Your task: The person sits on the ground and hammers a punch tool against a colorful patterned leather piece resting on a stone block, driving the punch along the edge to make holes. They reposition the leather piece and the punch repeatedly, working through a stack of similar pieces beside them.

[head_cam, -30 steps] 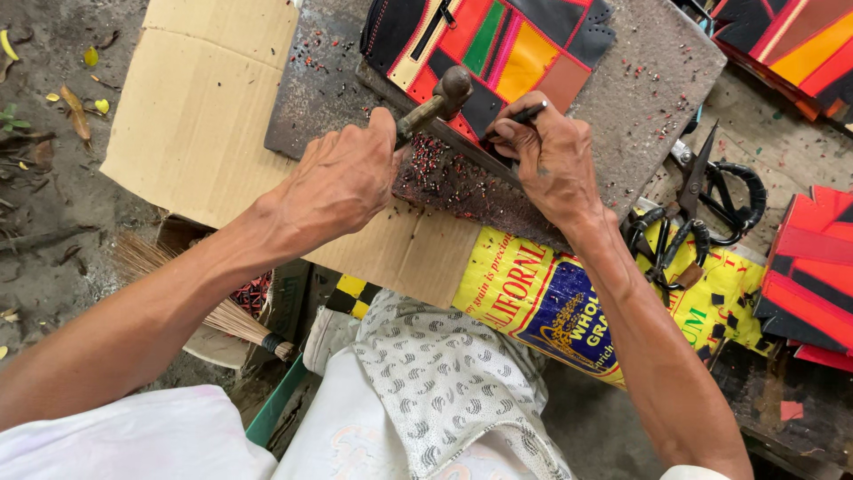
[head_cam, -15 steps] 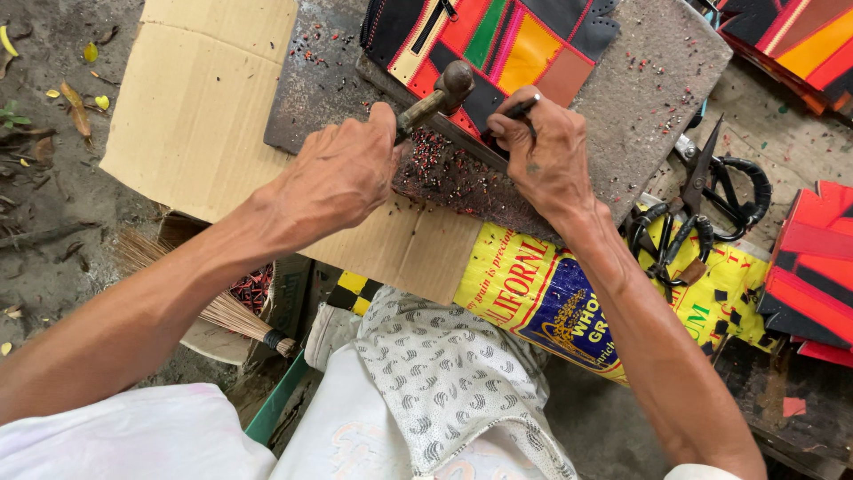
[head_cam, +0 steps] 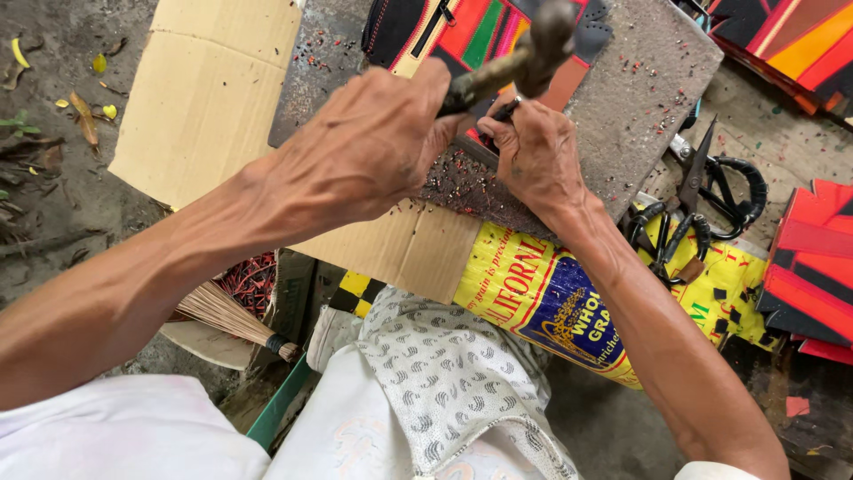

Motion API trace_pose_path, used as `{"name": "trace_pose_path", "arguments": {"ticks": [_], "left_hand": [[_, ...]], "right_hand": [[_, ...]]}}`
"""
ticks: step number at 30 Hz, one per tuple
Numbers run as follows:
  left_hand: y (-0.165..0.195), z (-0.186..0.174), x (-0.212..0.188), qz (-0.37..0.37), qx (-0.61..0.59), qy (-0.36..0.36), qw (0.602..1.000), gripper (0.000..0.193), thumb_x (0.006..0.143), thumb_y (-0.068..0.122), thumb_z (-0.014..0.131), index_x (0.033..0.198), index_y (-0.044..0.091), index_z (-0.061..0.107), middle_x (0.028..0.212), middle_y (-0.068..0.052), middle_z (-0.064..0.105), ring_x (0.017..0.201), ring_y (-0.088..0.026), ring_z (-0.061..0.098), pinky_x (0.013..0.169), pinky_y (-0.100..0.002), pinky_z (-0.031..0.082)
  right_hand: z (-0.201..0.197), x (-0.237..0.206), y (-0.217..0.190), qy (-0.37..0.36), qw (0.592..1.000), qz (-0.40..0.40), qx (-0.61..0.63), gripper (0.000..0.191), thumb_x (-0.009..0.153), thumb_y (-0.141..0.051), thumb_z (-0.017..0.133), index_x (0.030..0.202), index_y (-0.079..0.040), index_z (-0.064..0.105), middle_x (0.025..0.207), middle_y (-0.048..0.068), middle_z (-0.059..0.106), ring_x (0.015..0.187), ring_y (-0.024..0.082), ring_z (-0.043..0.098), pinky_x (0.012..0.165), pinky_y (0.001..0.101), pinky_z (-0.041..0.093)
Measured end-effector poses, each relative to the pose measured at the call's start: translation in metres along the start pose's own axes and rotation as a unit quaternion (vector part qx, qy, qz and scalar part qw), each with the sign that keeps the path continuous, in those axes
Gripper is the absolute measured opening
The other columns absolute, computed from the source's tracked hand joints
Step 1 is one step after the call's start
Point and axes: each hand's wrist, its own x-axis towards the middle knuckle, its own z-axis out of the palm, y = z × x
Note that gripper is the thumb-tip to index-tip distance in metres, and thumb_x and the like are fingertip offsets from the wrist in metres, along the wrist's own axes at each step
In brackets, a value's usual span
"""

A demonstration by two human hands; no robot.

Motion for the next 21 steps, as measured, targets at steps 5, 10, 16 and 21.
{"name": "trace_pose_path", "arguments": {"ticks": [5, 10, 16, 21], "left_hand": [[0.0015, -0.0024, -0.004, 0.089, -0.129, 0.113, 0.981, 0.024, 0.114, 0.014, 0.058, 0.115, -0.007, 0.047, 0.075, -0.024, 0.061, 0.063, -0.041, 0.063, 0.055, -0.049, 0.045], [0.0018, 0.0038, 0.0019, -0.015, -0.005, 0.004, 1.0, 0.03, 0.108, 0.018, 0.063, 0.103, -0.005, 0.045, 0.061, -0.022, 0.056, 0.05, -0.041, 0.059, 0.045, -0.05, 0.04], [0.0073, 0.0017, 0.0002, 0.025, -0.066, 0.064, 0.995, 0.028, 0.112, 0.017, 0.063, 0.111, -0.006, 0.046, 0.066, -0.023, 0.055, 0.056, -0.043, 0.058, 0.048, -0.05, 0.039], [0.0068, -0.0017, 0.0043, -0.058, -0.044, -0.029, 0.997, 0.025, 0.111, 0.02, 0.059, 0.106, -0.003, 0.049, 0.059, -0.017, 0.056, 0.045, -0.035, 0.059, 0.04, -0.047, 0.041]], "right_hand": [[0.0001, -0.0025, 0.0012, 0.007, 0.999, -0.029, 0.016, 0.012, 0.104, -0.007, 0.069, 0.101, 0.001, 0.06, 0.088, 0.021, 0.066, 0.083, 0.04, 0.069, 0.07, 0.0437, 0.053], [0.0023, -0.0005, 0.0021, 0.003, 1.0, -0.02, 0.005, 0.011, 0.102, -0.008, 0.071, 0.102, 0.0, 0.063, 0.085, 0.02, 0.066, 0.081, 0.04, 0.069, 0.067, 0.0441, 0.052], [0.0012, -0.0018, 0.001, 0.004, 1.0, -0.025, -0.003, 0.011, 0.103, -0.006, 0.071, 0.1, 0.0, 0.063, 0.088, 0.021, 0.066, 0.082, 0.041, 0.069, 0.068, 0.044, 0.052], [0.0042, 0.0007, 0.0043, 0.001, 1.0, 0.005, 0.003, 0.015, 0.101, -0.009, 0.073, 0.097, 0.0, 0.062, 0.086, 0.019, 0.067, 0.08, 0.039, 0.07, 0.067, 0.0436, 0.053]]}}
